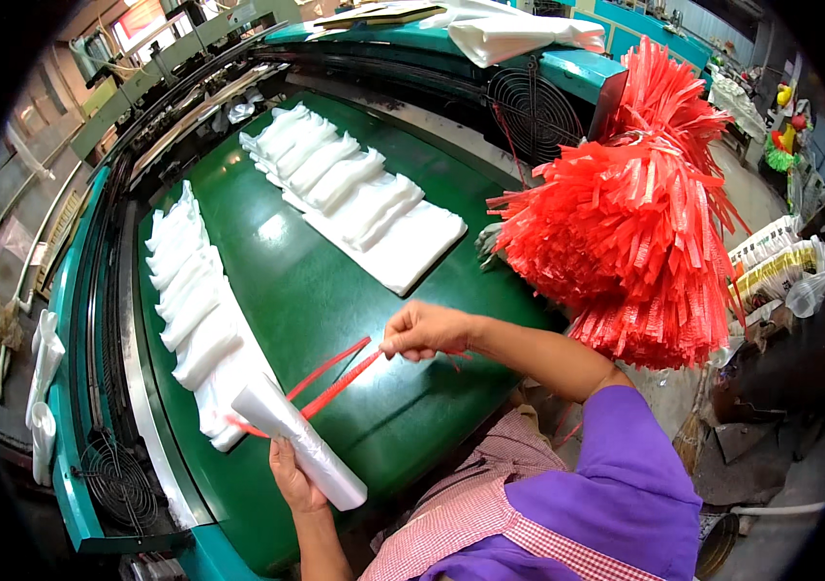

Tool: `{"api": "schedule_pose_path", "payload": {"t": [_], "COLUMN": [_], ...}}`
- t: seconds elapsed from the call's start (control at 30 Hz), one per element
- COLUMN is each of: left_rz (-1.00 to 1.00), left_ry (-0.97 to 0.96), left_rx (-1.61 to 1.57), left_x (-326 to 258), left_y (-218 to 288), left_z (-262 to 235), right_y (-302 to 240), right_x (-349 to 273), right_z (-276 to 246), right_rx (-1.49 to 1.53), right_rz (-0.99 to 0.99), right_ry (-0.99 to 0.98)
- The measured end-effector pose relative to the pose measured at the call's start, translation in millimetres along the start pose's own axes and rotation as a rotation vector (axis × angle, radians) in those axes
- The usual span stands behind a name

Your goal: The person folds white rectangular sheets on a green table, rolls them into bundles, and ties them with red plastic strips. The finished bundles are stacked on the table as the process continues.

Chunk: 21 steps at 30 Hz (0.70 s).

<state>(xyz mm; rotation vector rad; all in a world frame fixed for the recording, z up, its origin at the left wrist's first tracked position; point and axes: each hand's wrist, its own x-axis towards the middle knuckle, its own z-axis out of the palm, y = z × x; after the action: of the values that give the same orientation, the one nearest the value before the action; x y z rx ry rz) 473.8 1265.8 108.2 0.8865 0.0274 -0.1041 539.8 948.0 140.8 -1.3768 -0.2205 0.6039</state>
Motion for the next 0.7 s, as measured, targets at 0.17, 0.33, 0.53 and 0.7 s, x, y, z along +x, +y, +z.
{"api": "schedule_pose_path", "payload": {"t": [0.17, 0.33, 0.53, 0.7], "left_rz": [-0.007, 0.014, 0.02, -0.01], "left_ry": [0.001, 0.016, -0.034, -0.201], "left_rx": [0.016, 0.01, 0.314, 0.553], "left_x": [-6, -10, 3, 27], "left_y": [7, 9, -6, 4], "left_z": [3, -10, 4, 13], "right_y": [-20, -35, 23, 58], "right_x": [7, 9, 31, -17], "right_z": [-35, -103, 6, 115], "right_rx": [0.124, 0.657, -0.503, -0.468], "right_rz": [-0.095, -0.689, -0.711, -0.378], "right_ry": [0.138, 0.745, 0.729, 0.11]}}
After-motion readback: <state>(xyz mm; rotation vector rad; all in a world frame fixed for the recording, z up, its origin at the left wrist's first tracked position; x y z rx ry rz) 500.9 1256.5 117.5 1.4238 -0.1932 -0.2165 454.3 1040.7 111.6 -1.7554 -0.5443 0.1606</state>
